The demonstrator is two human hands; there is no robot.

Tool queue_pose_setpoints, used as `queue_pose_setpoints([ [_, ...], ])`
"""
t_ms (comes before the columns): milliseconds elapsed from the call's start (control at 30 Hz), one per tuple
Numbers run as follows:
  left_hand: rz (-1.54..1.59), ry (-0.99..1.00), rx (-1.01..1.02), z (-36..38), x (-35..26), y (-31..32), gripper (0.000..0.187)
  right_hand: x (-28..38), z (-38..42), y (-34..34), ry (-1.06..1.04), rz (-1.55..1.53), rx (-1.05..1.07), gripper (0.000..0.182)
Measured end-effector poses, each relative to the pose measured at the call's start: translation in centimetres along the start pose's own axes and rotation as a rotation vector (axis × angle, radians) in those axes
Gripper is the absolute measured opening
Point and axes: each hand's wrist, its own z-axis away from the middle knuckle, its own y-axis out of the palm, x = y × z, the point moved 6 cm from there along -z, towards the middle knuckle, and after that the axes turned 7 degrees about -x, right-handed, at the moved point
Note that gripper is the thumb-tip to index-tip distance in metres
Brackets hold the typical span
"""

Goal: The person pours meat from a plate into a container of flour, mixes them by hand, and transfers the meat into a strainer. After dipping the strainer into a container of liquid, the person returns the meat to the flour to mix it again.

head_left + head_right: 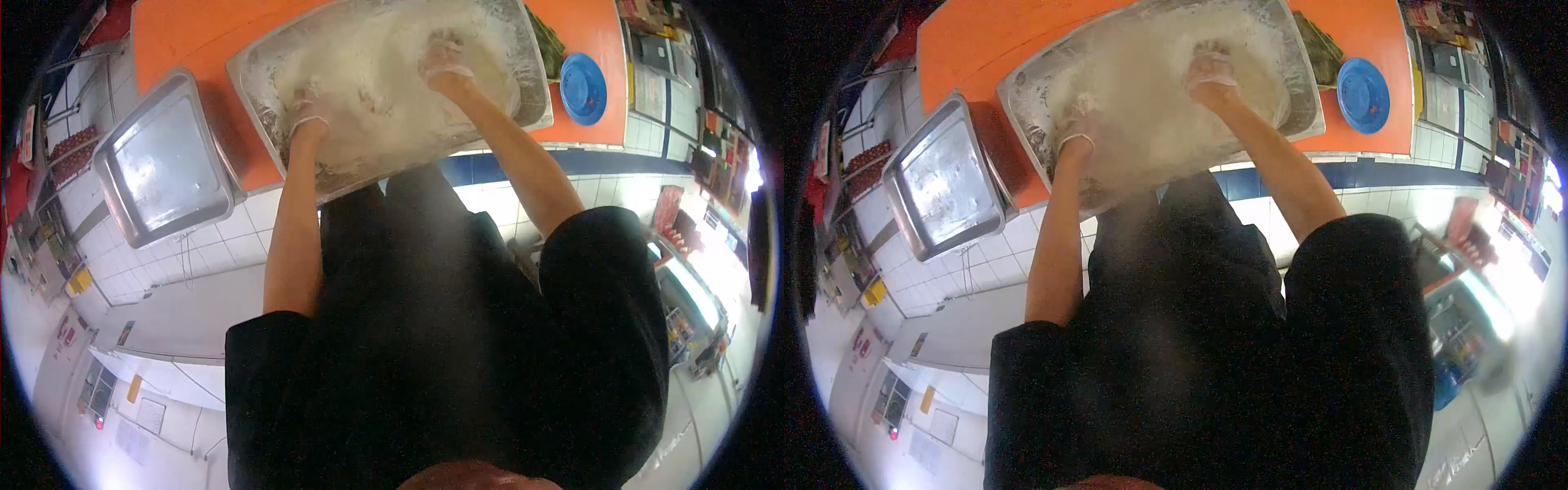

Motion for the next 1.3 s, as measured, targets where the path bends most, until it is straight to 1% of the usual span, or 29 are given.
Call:
queue_pose_setpoints([
  [33, 0.170, -0.102, -0.032, 1.2, -1.3, -2.4, 0.068, 1.7, 1.2, 1.2, -0.002, 0.002, 0.011, 0.048],
  [100, 0.150, -0.054, 0.023, 1.6, -2.7, -4.3, 0.072, 6.7, 3.4, 0.3, -0.058, 0.249, -0.531, 0.037],
  [133, 0.118, -0.005, 0.082, 1.8, -2.8, -4.1, 0.078, 7.7, 4.0, -1.1, -0.062, 0.250, -0.529, 0.037],
  [167, 0.122, -0.005, 0.076, 1.6, -2.8, -4.1, 0.078, 8.3, 3.8, -1.4, -0.093, 0.109, -0.326, 0.035],
  [233, 0.263, -0.073, -0.049, 1.2, -1.8, -3.1, 0.070, 9.8, 4.6, -2.6, -0.150, -0.169, 0.093, 0.034],
  [267, 0.269, -0.077, -0.051, 0.9, -1.4, -2.6, 0.070, 10.4, 5.1, -2.7, -0.177, -0.305, 0.306, 0.034],
  [300, 0.217, -0.056, -0.035, 0.9, -1.1, -2.3, 0.071, 7.8, 7.5, 5.4, -0.318, 0.151, -0.020, 0.032],
  [333, 0.165, -0.031, -0.022, 0.7, -1.1, -2.2, 0.072, 5.0, 10.2, 13.4, -0.308, 0.618, -0.355, 0.030],
  [367, 0.169, -0.037, -0.021, 0.2, -0.5, -1.5, 0.072, 2.3, 11.2, 10.4, -0.422, 0.276, -0.184, 0.028],
  [400, 0.144, -0.011, -0.048, -0.3, -0.2, -0.9, 0.071, 0.7, 11.6, 4.6, -0.519, -0.068, -0.008, 0.025],
  [467, 0.125, 0.012, -0.076, -0.4, 0.2, -0.8, 0.070, -0.1, 11.4, -3.4, -0.450, 0.031, 0.342, 0.024],
  [500, 0.109, 0.088, -0.050, 0.1, 0.0, -0.7, 0.072, -1.0, 10.8, -4.0, -0.454, 0.033, 0.345, 0.024],
  [533, 0.092, 0.166, -0.022, 0.5, -0.4, -0.8, 0.074, -2.8, 10.4, -3.6, -0.384, 0.065, 0.429, 0.024],
  [567, 0.094, 0.163, -0.019, 0.5, -0.6, -0.9, 0.074, -4.2, 10.3, -3.1, -0.313, 0.096, 0.512, 0.026],
  [600, 0.115, 0.037, 0.029, 0.2, -0.4, -1.1, 0.075, -3.4, 10.8, -3.9, -0.317, 0.096, 0.514, 0.026],
  [633, 0.138, -0.089, 0.072, -0.1, -0.3, -1.3, 0.077, -2.6, 10.9, -5.6, -0.239, 0.203, 0.381, 0.024],
  [667, 0.141, -0.094, 0.069, 0.0, -0.7, -1.7, 0.077, -2.4, 10.8, -7.2, -0.161, 0.307, 0.247, 0.023],
  [700, 0.080, -0.095, 0.059, 0.5, -1.0, -2.1, 0.077, -2.5, 10.7, -5.2, -0.164, 0.308, 0.249, 0.023],
  [767, 0.021, -0.096, 0.049, 0.8, -1.1, -2.0, 0.077, -1.2, 11.2, 1.0, -0.449, 0.006, 0.317, 0.021],
  [800, 0.042, -0.083, 0.018, 0.6, -0.9, -1.7, 0.076, 0.0, 10.4, -0.4, -0.450, 0.005, 0.318, 0.021],
  [867, 0.059, -0.071, -0.016, -0.2, -0.6, -1.7, 0.074, 2.8, 8.2, -3.0, -0.260, 0.110, 0.676, 0.026],
  [933, -0.055, 0.032, 0.063, -0.4, -1.0, -1.2, 0.070, 4.3, 8.2, -2.9, -0.206, 0.100, 0.640, 0.030],
  [967, -0.055, 0.033, 0.060, -0.5, -1.0, -1.2, 0.070, 5.1, 8.1, -3.0, -0.195, 0.068, 0.601, 0.032],
  [1067, 0.022, 0.079, -0.036, 0.3, -1.8, -3.1, 0.067, 7.2, 8.1, -2.9, -0.164, -0.128, 0.510, 0.038],
  [1133, 0.093, -0.069, 0.097, 1.8, -3.4, -6.1, 0.065, 8.4, 7.7, -3.3, -0.124, -0.309, 0.468, 0.043],
  [1167, 0.092, -0.072, 0.097, 1.3, -2.4, -4.4, 0.065, 8.9, 7.4, -3.5, -0.091, -0.399, 0.448, 0.045],
  [1233, 0.145, 0.064, -0.100, -0.8, 0.1, -0.6, 0.064, 9.5, 6.6, -4.0, 0.007, -0.596, 0.387, 0.050],
  [1267, 0.141, 0.062, -0.107, -0.8, -0.2, -1.1, 0.064, 9.9, 6.0, -4.1, 0.068, -0.701, 0.346, 0.053],
  [1300, 0.192, -0.003, -0.091, -0.7, -0.2, -1.2, 0.063, 10.3, 5.2, -4.3, 0.136, -0.808, 0.298, 0.056],
])
